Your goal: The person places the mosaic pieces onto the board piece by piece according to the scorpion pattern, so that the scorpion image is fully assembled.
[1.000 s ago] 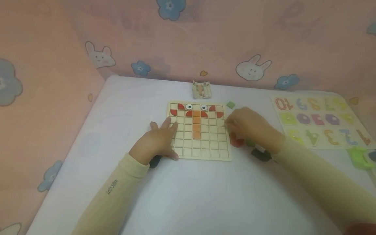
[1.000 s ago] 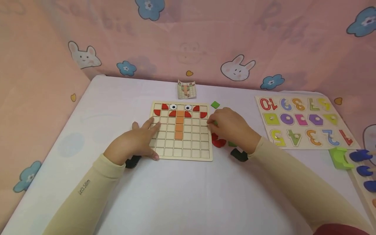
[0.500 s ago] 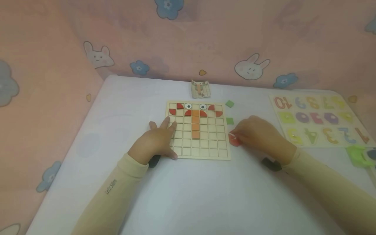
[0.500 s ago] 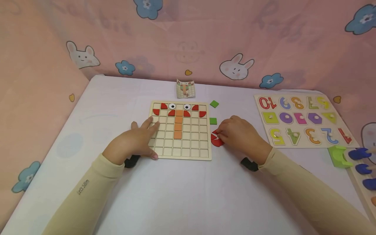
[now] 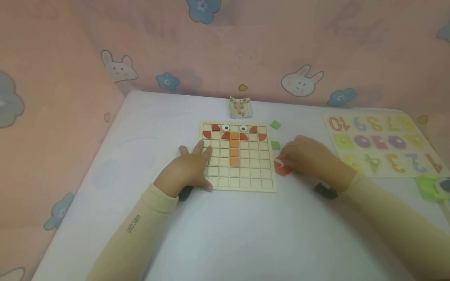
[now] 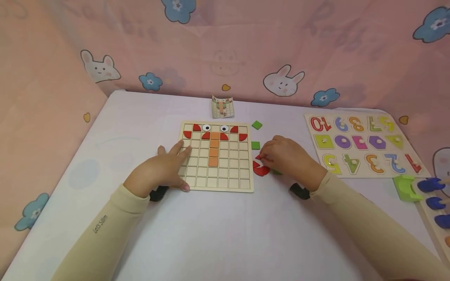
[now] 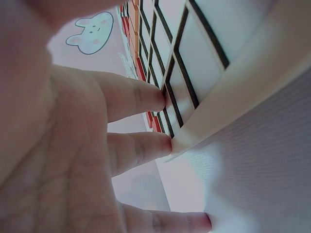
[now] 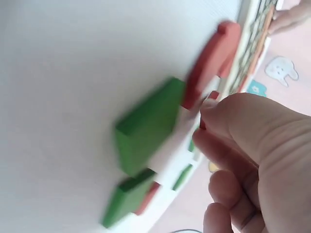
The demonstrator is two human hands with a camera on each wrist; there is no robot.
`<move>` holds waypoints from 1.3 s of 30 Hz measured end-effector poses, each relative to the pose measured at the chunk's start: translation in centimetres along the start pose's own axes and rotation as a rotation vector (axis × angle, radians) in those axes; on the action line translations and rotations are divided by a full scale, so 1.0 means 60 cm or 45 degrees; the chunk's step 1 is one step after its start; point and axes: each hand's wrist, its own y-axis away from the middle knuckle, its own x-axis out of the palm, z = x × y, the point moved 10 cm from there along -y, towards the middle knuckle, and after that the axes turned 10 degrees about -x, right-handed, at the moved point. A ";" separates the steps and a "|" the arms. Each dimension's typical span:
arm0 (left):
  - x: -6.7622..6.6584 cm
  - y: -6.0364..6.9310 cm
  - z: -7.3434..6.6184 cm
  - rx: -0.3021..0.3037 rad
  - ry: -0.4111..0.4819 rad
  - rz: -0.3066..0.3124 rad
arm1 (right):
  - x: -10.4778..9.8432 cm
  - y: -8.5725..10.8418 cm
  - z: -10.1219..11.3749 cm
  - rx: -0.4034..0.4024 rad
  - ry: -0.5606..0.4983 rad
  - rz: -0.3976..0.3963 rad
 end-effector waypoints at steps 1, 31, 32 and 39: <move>0.000 0.000 0.000 0.001 0.000 0.000 | -0.005 -0.002 0.006 -0.018 0.001 -0.014; -0.002 0.003 -0.002 -0.001 -0.008 0.005 | 0.029 -0.069 0.185 -0.401 0.069 -0.070; -0.002 0.003 -0.003 -0.002 -0.005 0.006 | 0.029 -0.069 0.179 -0.370 0.061 -0.074; -0.002 0.005 -0.003 -0.004 -0.003 0.013 | -0.019 -0.057 0.095 0.068 -0.103 -0.063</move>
